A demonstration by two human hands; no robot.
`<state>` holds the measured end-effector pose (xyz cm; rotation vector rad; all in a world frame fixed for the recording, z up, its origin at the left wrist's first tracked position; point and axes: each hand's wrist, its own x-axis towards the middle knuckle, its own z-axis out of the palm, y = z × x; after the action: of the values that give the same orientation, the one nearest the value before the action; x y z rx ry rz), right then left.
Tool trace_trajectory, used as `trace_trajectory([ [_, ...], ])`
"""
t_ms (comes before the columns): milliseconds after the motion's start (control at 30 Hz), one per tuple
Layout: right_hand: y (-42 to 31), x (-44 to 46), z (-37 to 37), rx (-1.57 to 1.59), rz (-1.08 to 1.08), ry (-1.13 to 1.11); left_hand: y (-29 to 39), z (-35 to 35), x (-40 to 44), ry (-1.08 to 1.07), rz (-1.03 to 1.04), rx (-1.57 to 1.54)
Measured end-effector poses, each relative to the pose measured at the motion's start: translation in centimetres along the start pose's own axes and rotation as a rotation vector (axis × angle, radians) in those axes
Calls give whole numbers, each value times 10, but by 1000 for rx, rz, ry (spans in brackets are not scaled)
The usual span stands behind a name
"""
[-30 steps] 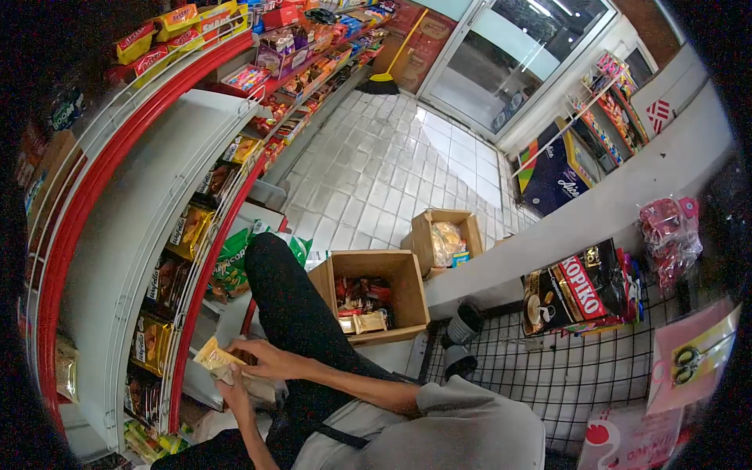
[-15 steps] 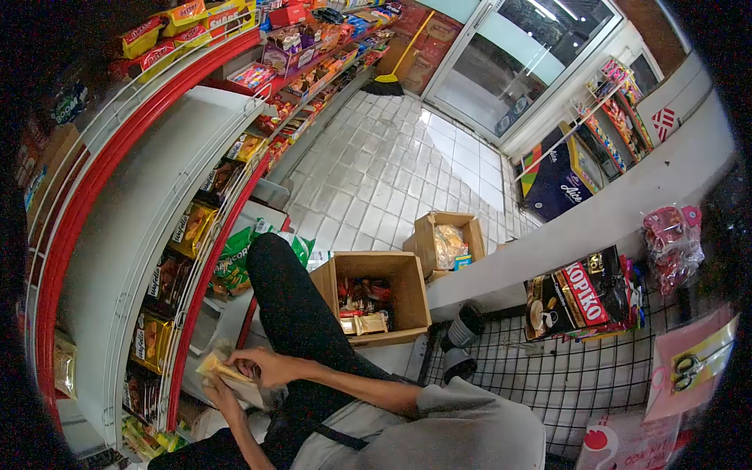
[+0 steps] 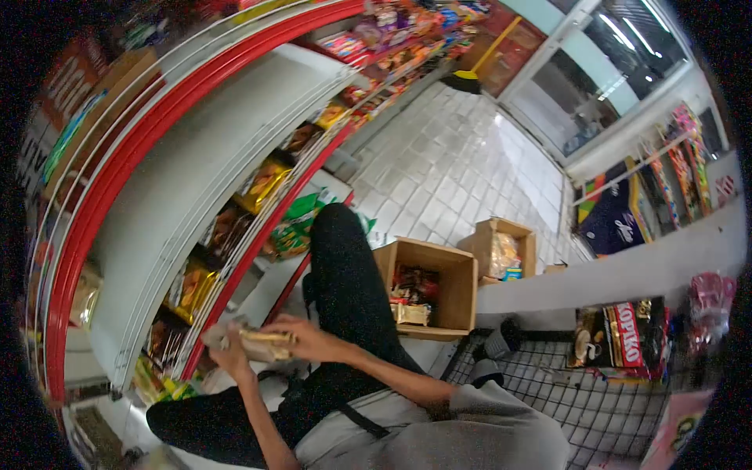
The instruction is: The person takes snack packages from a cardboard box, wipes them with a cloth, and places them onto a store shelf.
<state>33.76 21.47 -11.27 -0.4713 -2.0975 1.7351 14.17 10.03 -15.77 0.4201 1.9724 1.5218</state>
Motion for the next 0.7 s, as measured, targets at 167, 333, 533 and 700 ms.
trace_trajectory([
  [167,6,4,-4,39,83,266,16,5,-17,-190,-3,225],
  [333,-2,7,-5,225,336,109,27,7,-17,-64,45,101],
  [533,-1,10,4,393,438,-6,42,4,-14,127,170,1],
  [700,-3,9,-3,399,421,58,28,7,-7,127,121,-240],
])
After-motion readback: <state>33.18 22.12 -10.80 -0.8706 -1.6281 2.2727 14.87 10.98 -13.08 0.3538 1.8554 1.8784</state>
